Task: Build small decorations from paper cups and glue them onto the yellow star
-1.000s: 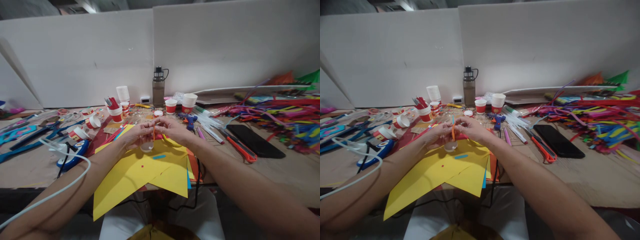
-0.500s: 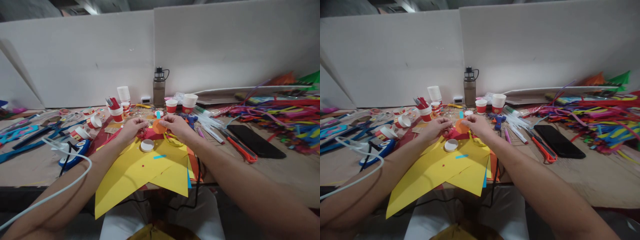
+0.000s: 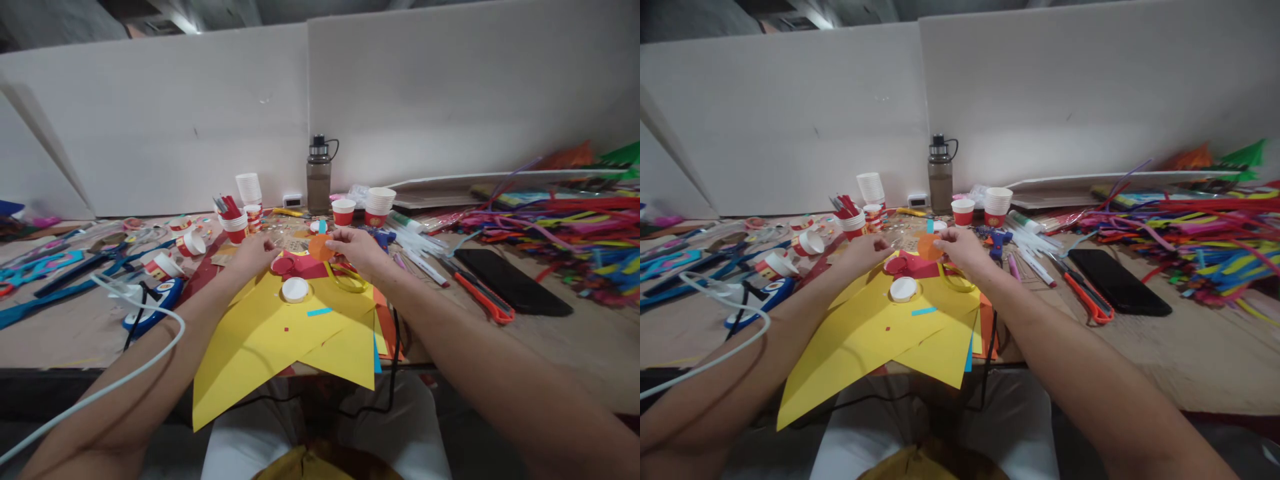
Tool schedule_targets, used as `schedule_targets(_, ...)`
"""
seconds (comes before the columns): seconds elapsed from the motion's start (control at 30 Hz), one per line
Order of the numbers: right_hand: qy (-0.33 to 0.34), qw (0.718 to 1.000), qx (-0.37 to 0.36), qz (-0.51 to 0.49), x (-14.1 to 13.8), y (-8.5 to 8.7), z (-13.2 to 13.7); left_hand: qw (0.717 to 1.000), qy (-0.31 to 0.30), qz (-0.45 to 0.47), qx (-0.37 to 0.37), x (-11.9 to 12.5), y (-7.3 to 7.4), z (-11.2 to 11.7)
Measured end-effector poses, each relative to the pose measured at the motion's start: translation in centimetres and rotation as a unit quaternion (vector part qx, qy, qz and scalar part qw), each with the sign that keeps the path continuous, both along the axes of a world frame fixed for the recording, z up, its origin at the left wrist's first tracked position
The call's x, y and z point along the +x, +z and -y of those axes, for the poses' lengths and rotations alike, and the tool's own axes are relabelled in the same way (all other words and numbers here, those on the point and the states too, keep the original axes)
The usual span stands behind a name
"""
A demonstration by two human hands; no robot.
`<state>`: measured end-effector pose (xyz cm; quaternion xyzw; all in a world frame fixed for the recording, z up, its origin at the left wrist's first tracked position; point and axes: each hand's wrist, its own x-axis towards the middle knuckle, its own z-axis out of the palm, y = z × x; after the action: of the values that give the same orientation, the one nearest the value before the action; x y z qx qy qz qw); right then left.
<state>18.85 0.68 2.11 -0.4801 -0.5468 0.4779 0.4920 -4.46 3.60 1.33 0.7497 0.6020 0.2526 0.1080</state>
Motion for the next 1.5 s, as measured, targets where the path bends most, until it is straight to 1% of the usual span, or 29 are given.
schedule_targets(0.17,-0.018,0.999,0.011,0.044,0.2,-0.1,0.0,0.997,0.007,-0.054,-0.049,-0.3,-0.4,-0.3)
schedule_targets(0.27,-0.014,0.998,0.006,0.058,0.1,0.0,0.3,0.997,-0.002,-0.066,-0.048,-0.3,-0.6,-0.4)
schedule_targets(0.43,-0.003,0.999,-0.017,0.031,-0.2,0.3,0.6,0.996,-0.014,-0.083,-0.016,-0.1,-0.7,-0.3)
schedule_targets(0.63,-0.008,1.000,-0.024,0.001,-0.3,0.2,0.5,0.998,0.003,-0.046,0.042,0.9,0.1,0.7)
schedule_targets(0.67,-0.009,1.000,-0.027,0.000,-0.3,0.2,0.5,0.999,0.006,-0.032,0.043,1.1,0.2,1.0)
schedule_targets(0.73,-0.009,0.999,-0.032,-0.004,-0.3,0.2,0.5,1.000,0.014,0.011,0.022,1.4,0.5,1.3)
schedule_targets(0.83,-0.007,0.999,-0.032,-0.021,-0.4,0.4,0.6,0.998,0.013,0.065,0.007,1.7,0.5,1.5)
schedule_targets(0.93,0.004,1.000,-0.015,-0.024,-0.6,0.6,0.8,0.997,0.000,0.072,0.041,2.0,0.1,1.4)
schedule_targets(1.03,0.026,0.999,0.029,-0.007,-0.7,0.5,0.9,0.994,-0.027,0.079,0.073,2.3,-0.2,1.6)
schedule_targets(1.1,0.037,0.998,0.054,0.004,-0.7,0.3,0.9,0.990,-0.048,0.101,0.081,2.6,-0.3,1.9)
schedule_targets(1.17,0.046,0.997,0.061,0.016,-0.7,0.0,0.8,0.985,-0.060,0.135,0.088,2.8,-0.4,2.2)
schedule_targets(1.27,0.067,0.996,0.045,0.026,-0.8,-0.2,0.8,0.974,-0.067,0.193,0.098,3.2,-0.4,2.6)
schedule_targets(1.33,0.077,0.996,0.032,0.022,-0.9,-0.2,0.9,0.964,-0.072,0.241,0.088,3.5,-0.5,2.8)
schedule_targets(1.4,0.079,0.996,0.024,0.016,-1.0,-0.2,1.1,0.948,-0.082,0.301,0.056,3.7,-0.6,3.0)
schedule_targets(1.5,0.072,0.997,0.027,0.014,-1.0,-0.1,1.2,0.916,-0.113,0.385,-0.006,4.1,-0.8,3.1)
